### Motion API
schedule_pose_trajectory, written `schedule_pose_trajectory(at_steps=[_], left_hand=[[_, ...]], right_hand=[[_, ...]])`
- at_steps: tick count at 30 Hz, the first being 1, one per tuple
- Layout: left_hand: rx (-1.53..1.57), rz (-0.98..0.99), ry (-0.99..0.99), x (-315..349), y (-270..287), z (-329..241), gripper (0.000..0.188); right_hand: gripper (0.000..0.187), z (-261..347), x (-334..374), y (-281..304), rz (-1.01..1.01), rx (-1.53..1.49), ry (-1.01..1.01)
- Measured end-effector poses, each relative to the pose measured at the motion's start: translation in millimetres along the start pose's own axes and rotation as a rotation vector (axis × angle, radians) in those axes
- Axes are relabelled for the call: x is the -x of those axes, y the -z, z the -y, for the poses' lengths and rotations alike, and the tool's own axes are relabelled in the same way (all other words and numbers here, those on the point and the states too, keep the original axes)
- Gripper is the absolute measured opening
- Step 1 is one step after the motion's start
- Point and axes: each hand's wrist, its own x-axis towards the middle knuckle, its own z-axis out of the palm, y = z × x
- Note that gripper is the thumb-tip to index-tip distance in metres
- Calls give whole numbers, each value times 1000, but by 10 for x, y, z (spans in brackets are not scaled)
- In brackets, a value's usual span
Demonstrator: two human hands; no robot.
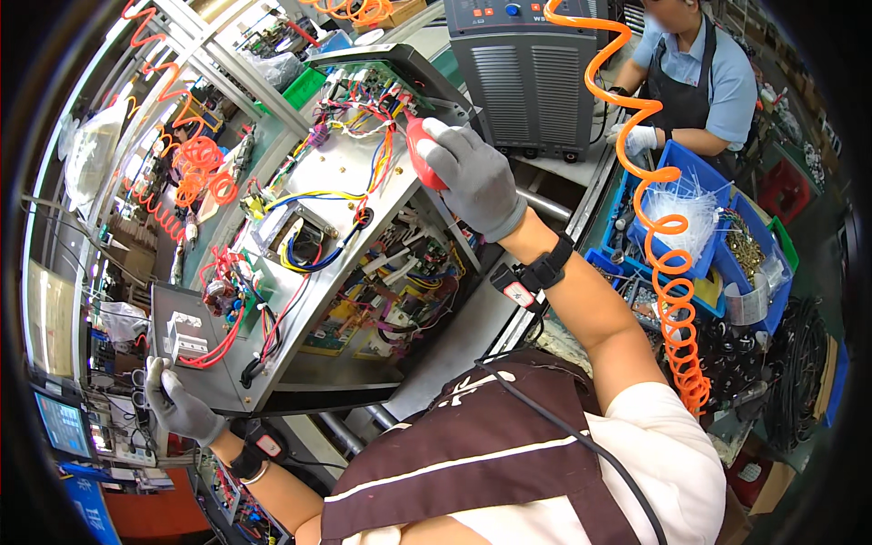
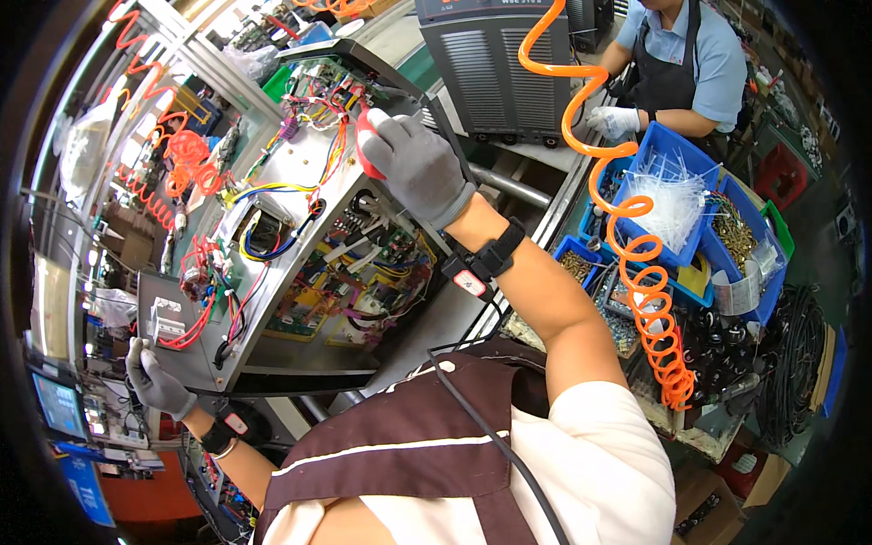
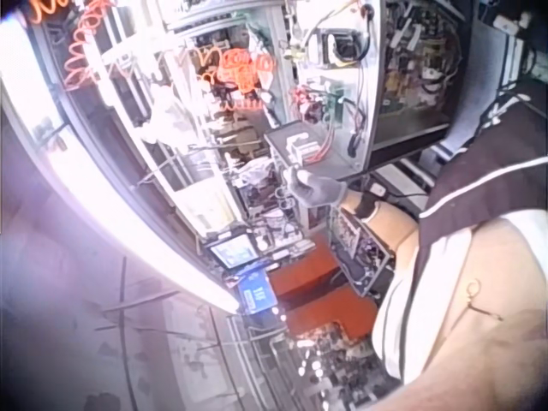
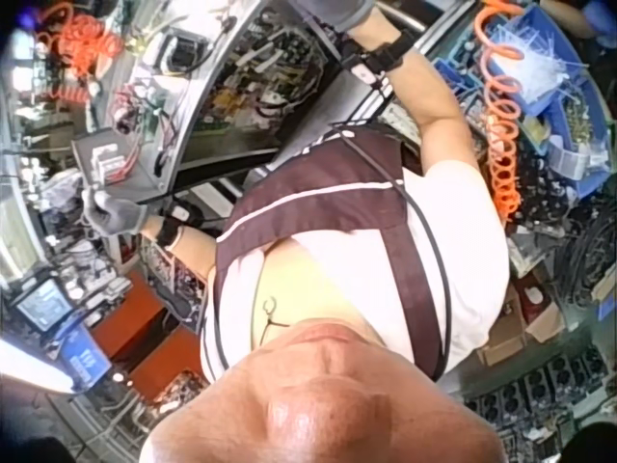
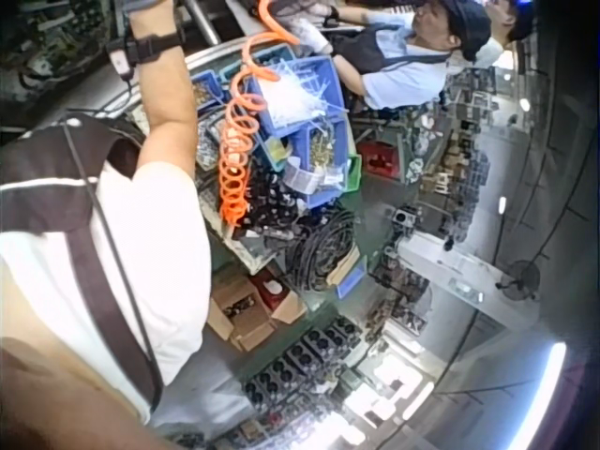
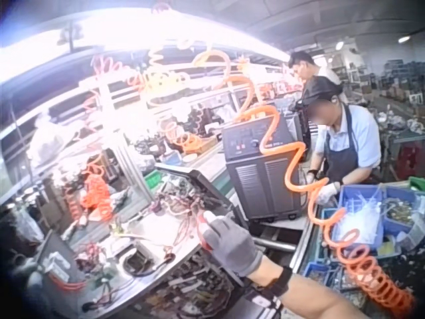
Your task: Assembling internal components and applying adhesive or flux to a circuit board inside an industrial electronic unit.
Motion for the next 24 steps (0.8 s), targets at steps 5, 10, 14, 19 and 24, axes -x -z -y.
schedule_pose_trajectory(at_steps=[5, 10, 14, 19, 24], left_hand=[[1, -20, 15, 8, -5, 4, 24], [-8, -1, 0, 5, 7, 13, 24], [-9, 1, -13, 13, 9, 18, 24], [-17, 4, -8, 10, 11, 13, 25], [-43, -9, -11, 10, -2, -16, 24]], right_hand=[[42, 101, -26, -35, 18, 35, -46], [44, 169, -85, -41, 46, 22, -146], [41, 151, -91, -38, 32, -7, -178], [43, 136, -10, -63, -28, -58, -184], [44, 123, 26, -88, -59, -68, -190]])
